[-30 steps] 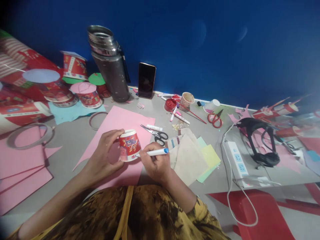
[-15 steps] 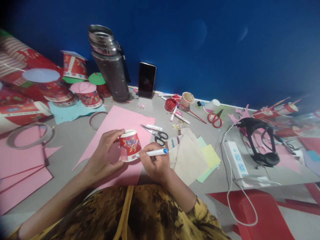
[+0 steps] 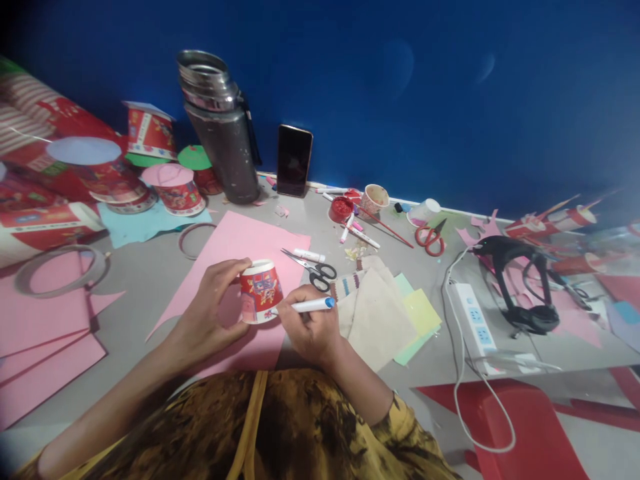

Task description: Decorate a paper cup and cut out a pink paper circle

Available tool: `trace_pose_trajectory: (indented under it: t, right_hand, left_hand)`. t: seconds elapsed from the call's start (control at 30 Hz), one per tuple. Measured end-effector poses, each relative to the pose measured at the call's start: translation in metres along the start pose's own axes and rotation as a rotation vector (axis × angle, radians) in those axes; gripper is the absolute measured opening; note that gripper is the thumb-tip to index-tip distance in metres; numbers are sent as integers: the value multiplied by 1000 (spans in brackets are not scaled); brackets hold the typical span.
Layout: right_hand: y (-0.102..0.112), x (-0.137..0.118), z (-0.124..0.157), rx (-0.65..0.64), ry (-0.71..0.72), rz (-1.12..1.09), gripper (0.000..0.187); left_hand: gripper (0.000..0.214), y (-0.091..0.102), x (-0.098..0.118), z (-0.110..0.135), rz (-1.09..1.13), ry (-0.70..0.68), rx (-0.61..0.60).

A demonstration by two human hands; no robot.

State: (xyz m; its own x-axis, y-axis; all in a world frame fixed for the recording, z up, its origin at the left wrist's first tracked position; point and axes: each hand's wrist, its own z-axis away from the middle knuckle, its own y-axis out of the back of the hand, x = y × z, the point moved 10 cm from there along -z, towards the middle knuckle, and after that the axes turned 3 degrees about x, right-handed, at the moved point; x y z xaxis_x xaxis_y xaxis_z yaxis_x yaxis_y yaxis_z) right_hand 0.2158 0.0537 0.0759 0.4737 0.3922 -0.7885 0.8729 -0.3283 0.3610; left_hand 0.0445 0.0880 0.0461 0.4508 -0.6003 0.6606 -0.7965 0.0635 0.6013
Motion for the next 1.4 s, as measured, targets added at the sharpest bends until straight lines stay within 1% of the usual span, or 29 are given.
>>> trace_pose_trajectory:
  t: [0.17,0.37,0.5,0.67,0.77,1.03,1.23,1.4]
  right_hand:
    - [2,0,1,10,-6,-22,16]
    - [-4,1,1,-34,-21,-27,17]
    - [-6,3,1,-54,-41,-8,17]
    - [-2,2,1,-19,-34,-32,16]
    - [-3,1,2,-30,-21,-51,16]
    - [-11,5,3,-111,-50,-17,17]
    - [-6,4,3,-68,-43,-47,17]
    - [-12,2,4,-124,-37,-63,17]
  left_hand:
    - [80,1,0,0,3,3,10]
    - [81,-1,0,0,9,28,-23]
    - [81,0,1,0,13,23,-19]
    - [82,0,0,0,11,24,-18]
    - [82,-1,0,0,9,28,-24]
    - [87,-6,-4,2,-25,81,-75]
    - [91,-7,-9,5,-35,123,-68]
    - [93,-9,-11,7,-40,139,-97]
